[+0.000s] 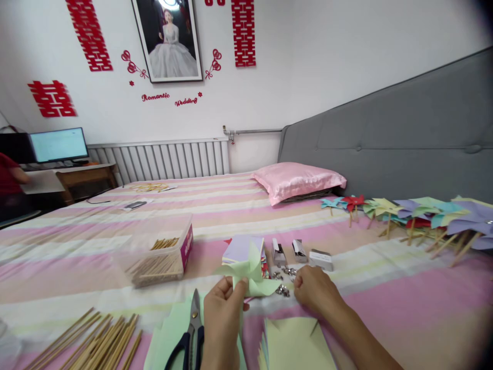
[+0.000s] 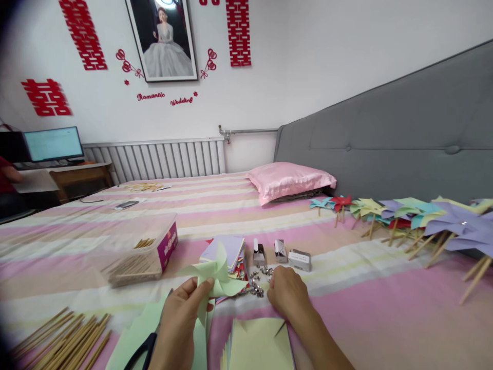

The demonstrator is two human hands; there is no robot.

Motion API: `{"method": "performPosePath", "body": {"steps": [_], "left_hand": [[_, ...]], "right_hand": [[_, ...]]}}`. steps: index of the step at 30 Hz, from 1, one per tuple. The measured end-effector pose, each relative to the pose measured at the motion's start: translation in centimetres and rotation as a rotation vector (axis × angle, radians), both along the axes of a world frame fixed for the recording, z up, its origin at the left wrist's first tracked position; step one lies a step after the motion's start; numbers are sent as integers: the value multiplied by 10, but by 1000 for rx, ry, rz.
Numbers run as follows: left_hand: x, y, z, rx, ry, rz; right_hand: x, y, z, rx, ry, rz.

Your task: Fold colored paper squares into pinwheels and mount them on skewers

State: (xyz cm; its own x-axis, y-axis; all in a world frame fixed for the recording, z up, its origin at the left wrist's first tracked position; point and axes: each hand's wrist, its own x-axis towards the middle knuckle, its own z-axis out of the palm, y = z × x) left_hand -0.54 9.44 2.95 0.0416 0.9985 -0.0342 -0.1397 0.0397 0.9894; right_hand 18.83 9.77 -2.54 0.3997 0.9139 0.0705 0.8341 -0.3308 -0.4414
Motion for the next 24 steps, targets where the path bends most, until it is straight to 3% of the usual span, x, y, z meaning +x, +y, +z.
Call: {"method": "performPosePath", "body": {"steps": [9,18,24], "left_hand": [[-1,-2,3,-25,-28,6],[1,0,3,-34,-38,1],[0,-1,3,-24,-24,-4]], "right_hand": [[-3,1,17,142,194,97],[-6,2,19,199,448,162],[-3,4,13,210,459,163]]}}
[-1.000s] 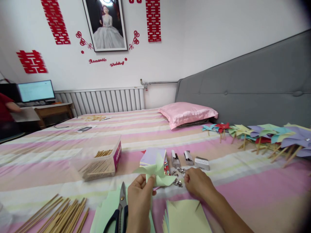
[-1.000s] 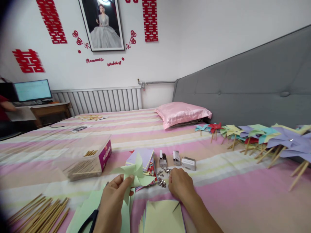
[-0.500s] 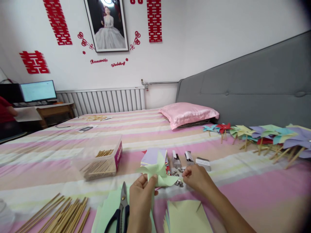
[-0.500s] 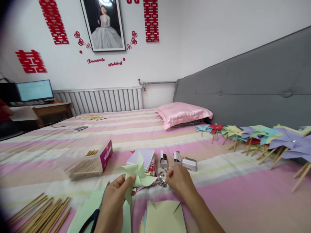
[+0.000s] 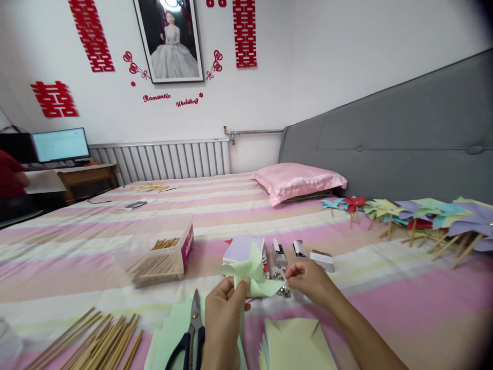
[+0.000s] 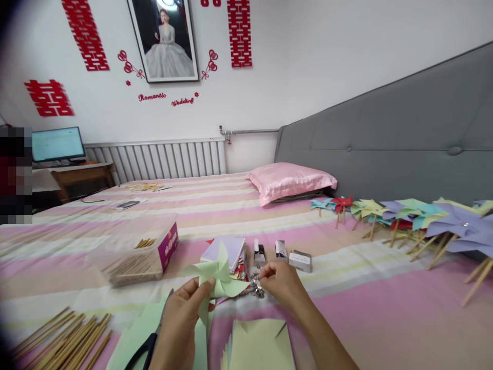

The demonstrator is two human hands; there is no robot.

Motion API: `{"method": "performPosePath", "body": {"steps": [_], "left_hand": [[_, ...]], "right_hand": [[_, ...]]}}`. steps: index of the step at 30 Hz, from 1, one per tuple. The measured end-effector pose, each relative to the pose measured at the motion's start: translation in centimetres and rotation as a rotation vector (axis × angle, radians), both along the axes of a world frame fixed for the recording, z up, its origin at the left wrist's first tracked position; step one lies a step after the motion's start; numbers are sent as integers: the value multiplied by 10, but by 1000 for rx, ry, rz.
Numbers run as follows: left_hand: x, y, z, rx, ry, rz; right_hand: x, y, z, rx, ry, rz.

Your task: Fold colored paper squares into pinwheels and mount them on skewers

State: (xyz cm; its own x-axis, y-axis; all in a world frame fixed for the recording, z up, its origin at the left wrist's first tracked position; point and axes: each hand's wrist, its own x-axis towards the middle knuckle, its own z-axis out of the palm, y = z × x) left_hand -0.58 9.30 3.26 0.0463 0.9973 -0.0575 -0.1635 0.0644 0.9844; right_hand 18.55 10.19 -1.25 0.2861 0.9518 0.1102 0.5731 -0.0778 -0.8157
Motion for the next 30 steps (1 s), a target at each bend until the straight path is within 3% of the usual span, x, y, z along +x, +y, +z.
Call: {"method": "performPosePath", "body": {"steps": [11,21,30], "left_hand": [[1,1,-2,6,-8,3],[1,1,-1,11,9,-19],[1,1,-2,20,20,-27]], "right_hand": [[14,3,-11,-104,-290,-205],[10,2,-15,-163,-373,-97],[10,2,-15,-157,-365,-84]]}}
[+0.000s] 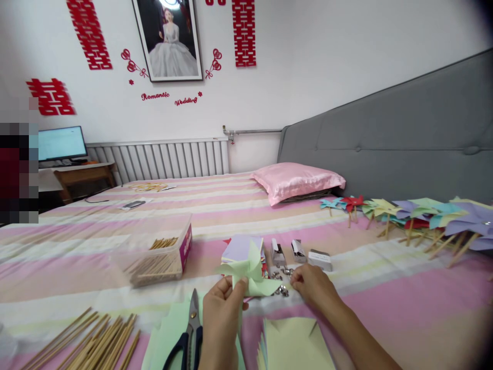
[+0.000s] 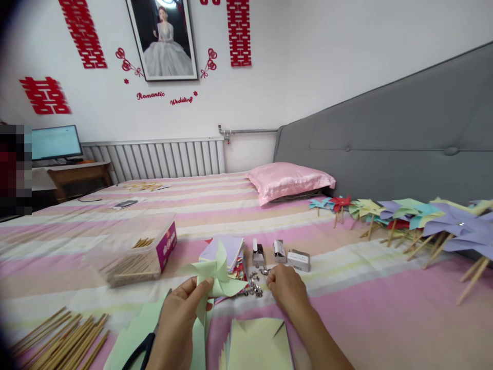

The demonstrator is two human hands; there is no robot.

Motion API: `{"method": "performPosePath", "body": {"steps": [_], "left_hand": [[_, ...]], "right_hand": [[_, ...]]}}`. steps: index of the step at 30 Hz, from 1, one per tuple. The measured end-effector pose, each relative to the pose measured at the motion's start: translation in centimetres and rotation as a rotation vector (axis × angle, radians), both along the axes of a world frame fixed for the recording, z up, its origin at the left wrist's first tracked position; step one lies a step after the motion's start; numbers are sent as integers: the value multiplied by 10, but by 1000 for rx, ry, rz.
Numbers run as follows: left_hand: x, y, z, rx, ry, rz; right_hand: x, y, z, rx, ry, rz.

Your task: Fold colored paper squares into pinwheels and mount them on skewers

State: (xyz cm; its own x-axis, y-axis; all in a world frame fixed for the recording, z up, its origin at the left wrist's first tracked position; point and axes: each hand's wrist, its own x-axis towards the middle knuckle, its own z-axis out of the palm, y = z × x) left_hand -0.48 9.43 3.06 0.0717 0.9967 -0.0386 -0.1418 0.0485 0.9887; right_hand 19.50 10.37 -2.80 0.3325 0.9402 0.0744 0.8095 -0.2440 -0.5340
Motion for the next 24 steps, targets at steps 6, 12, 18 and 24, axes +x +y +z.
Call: {"method": "performPosePath", "body": {"steps": [6,12,18,24], "left_hand": [[-1,0,-3,-2,1,-3],[0,1,-1,2,2,-5],[-2,-1,0,-2,18,-1],[-2,0,-1,0,15,-2]], "right_hand": [[1,3,-3,7,50,38],[1,3,-8,12,89,61],[2,3,-5,19,89,63],[1,1,1,-9,53,-19]]}}
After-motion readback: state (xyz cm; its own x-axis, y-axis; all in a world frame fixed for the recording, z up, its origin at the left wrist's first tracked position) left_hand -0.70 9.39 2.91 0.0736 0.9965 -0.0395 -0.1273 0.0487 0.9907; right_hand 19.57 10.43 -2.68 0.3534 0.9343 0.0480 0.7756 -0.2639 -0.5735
